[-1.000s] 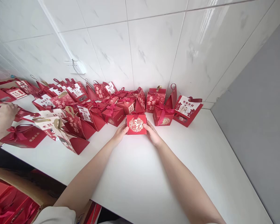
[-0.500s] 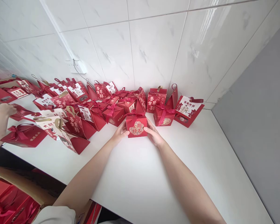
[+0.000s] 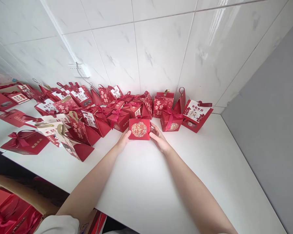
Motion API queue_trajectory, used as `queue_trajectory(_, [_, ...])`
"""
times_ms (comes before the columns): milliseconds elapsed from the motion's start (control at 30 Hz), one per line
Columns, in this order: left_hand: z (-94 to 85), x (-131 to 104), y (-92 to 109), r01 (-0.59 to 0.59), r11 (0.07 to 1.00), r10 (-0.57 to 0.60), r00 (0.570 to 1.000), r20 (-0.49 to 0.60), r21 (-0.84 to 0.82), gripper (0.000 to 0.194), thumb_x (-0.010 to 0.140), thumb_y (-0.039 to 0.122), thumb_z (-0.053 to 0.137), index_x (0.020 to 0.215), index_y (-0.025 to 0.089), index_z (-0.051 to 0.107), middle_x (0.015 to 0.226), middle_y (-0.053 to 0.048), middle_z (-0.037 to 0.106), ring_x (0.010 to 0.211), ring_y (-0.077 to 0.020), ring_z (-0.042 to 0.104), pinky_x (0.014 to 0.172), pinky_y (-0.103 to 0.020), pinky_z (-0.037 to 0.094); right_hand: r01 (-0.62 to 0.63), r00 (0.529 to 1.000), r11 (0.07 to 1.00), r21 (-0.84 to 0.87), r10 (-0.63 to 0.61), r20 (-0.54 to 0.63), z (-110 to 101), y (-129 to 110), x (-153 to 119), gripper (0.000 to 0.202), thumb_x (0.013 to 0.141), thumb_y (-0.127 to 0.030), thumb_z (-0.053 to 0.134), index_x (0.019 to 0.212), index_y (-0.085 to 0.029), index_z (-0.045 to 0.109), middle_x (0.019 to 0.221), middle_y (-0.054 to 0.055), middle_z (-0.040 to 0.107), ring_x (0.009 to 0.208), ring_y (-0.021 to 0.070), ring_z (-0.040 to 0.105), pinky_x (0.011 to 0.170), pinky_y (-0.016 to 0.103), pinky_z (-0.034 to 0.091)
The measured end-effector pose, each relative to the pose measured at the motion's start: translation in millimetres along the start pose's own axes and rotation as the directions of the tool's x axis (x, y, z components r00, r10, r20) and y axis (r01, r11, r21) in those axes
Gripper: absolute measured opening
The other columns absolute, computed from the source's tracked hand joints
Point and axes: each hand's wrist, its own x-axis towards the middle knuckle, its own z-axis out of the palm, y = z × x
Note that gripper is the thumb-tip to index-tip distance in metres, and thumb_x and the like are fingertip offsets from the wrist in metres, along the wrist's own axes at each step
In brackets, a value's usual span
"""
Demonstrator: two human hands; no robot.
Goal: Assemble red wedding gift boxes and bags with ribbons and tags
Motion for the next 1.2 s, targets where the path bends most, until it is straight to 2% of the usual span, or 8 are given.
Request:
queue_trajectory(100, [-1.0,1.4,1.6,0.096,0.995,-0.098,0.994,-0.045,-0.042,0.059,0.081,0.061,0.059,0.124,0.021,0.058,0.137,-0.013,0.056,0.126,-0.0348,0.052,0.095,-0.050,0.051,-0.014,1.000,1.000,-0.025,0.014,-0.005,-0.4,1.9,0.7,0.070,0.083,-0.049,0.068,0.145,-0.038,0.037,0.139,0.005,0.054,0.124,0.0261,0.054,0.103,0.046,0.045])
queue_trajectory(300, [-4.4,3.9,3.7,0.193,0.976,-0.197,0.980,-0.032,-0.099,0.062,0.085,0.065,0.051,0.128,0.021,0.057,0.135,-0.013,0.058,0.121,-0.0306,0.057,0.100,-0.048,0.048,-0.043,0.999,0.998,-0.042,0.043,0.004,-3.6,3.4,2.1,0.065,0.085,-0.042,0.068,0.144,-0.036,0.040,0.135,0.006,0.057,0.117,0.0251,0.059,0.100,0.047,0.047])
queue_trajectory(667, [-6.1,5.3,0.4,0.206,0.976,-0.206,0.978,0.009,-0.064,0.067,0.084,0.071,0.046,0.127,0.021,0.057,0.127,-0.014,0.064,0.113,-0.0303,0.062,0.100,-0.049,0.047,-0.065,0.998,0.998,-0.021,0.064,-0.018,-2.8,1.5,1.7,0.059,0.085,-0.042,0.068,0.140,-0.036,0.045,0.130,0.004,0.061,0.105,0.0214,0.065,0.095,0.043,0.051])
queue_trajectory(967, [-4.0,4.3,0.8,0.212,0.975,-0.212,0.977,0.001,-0.063,0.073,0.081,0.074,0.047,0.127,0.019,0.058,0.123,-0.015,0.066,0.110,-0.0300,0.063,0.098,-0.047,0.048,-0.076,0.997,0.997,-0.012,0.075,-0.037,-2.6,2.6,2.4,0.053,0.085,-0.042,0.068,0.134,-0.034,0.050,0.125,0.004,0.063,0.104,0.0210,0.064,0.093,0.042,0.051])
queue_trajectory(1100, [-6.1,6.3,-4.0,0.163,0.986,-0.165,0.984,-0.072,-0.042,0.070,0.084,0.070,0.047,0.132,0.020,0.054,0.127,-0.014,0.063,0.114,-0.0296,0.060,0.097,-0.048,0.049,-0.058,0.997,0.998,-0.032,0.056,-0.056,-1.3,-2.0,0.0,0.062,0.082,-0.039,0.072,0.138,-0.038,0.045,0.126,0.003,0.061,0.108,0.0210,0.062,0.094,0.040,0.050])
queue_trajectory(1200, [-11.7,8.0,-7.1,0.002,0.992,0.023,0.978,-0.210,0.123,0.062,0.082,0.060,0.058,0.130,0.020,0.057,0.132,-0.013,0.060,0.122,-0.0294,0.055,0.102,-0.047,0.045,-0.013,0.987,0.997,-0.072,0.002,-0.158,-2.9,-3.8,0.4,0.075,0.076,-0.036,0.077,0.141,-0.041,0.040,0.123,0.002,0.062,0.110,0.0211,0.059,0.090,0.037,0.050])
